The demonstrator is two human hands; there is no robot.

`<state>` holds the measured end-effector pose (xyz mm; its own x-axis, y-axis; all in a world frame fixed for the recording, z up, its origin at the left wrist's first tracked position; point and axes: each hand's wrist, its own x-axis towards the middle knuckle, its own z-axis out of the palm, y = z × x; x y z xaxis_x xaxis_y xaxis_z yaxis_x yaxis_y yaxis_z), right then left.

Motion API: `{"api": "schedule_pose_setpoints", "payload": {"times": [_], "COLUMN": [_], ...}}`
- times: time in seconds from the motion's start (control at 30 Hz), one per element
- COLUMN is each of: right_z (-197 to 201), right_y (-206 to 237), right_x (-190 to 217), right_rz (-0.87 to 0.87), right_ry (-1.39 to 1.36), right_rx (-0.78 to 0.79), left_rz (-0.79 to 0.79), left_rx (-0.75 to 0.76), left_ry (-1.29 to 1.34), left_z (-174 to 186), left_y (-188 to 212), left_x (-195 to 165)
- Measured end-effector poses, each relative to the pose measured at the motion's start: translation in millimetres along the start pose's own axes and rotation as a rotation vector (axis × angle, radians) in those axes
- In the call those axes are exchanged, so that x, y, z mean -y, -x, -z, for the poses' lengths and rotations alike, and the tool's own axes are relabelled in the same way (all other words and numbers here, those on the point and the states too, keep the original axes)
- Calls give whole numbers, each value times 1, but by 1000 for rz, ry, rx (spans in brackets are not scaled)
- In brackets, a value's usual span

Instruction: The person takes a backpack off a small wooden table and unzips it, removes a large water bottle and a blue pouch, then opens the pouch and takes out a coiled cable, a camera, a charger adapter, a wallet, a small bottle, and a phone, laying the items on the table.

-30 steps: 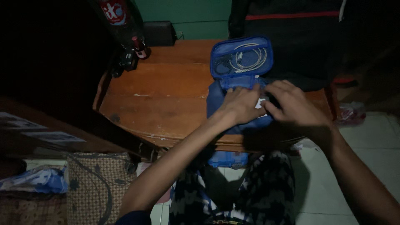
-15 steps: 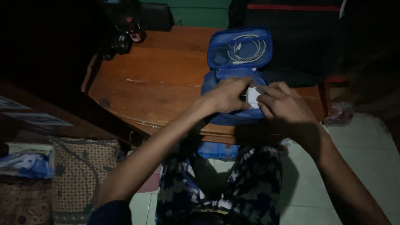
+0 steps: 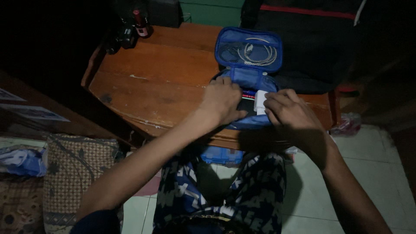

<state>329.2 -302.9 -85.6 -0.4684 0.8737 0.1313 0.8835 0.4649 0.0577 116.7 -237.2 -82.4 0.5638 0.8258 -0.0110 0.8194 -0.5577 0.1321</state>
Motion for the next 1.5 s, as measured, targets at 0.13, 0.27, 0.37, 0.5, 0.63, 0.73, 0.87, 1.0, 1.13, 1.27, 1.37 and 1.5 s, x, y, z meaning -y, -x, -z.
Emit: {"api": "schedule_pose_setpoints", "payload": {"times": [0.13, 0.27, 0.37, 0.5, 0.63, 0.73, 0.87, 1.0, 1.13, 1.27, 1.37, 1.5], "right_z": [2, 5, 6, 9, 8, 8, 13, 24, 32, 31, 25, 15], "right_y": [3, -1, -7, -7, -10, -20, -35, -49, -73, -103, -128, -161], "right_x": [4, 9, 11, 8, 6, 9, 12, 9, 9, 19, 28, 42], "right_rz": [-24, -51, -209, -134, -167, -238, -193, -72, -195, -186, -36, -77], "right_ry": [-84, -136, -161, -297, -369, -383, -505, -767, -1098, -1387, -1323, -1135], "right_rx": [-30, -19, 77, -38, -73, -29, -179, -246, -155, -155, -177, -209], "left_rz": [26, -21, -67, -82, -67, 51, -111, -156, -198, -175, -116, -208], "left_rx": [-26, -127, -99, -207, -237, -25, -42, -121, -173, -226, -247, -332], "left_ry": [59, 180, 287, 411, 615, 814, 1250, 1445, 1625, 1699, 1762, 1402], "left_z": [-8, -15, -18, -18, -12, -5, -5, 2, 13, 13, 3, -10], "left_y": [-6, -6, -7, -12, -18, -22, -11, 10, 27, 35, 39, 39], "left_x": [-8, -9, -3, 9, 29, 43, 54, 68, 83, 100, 119, 148]}}
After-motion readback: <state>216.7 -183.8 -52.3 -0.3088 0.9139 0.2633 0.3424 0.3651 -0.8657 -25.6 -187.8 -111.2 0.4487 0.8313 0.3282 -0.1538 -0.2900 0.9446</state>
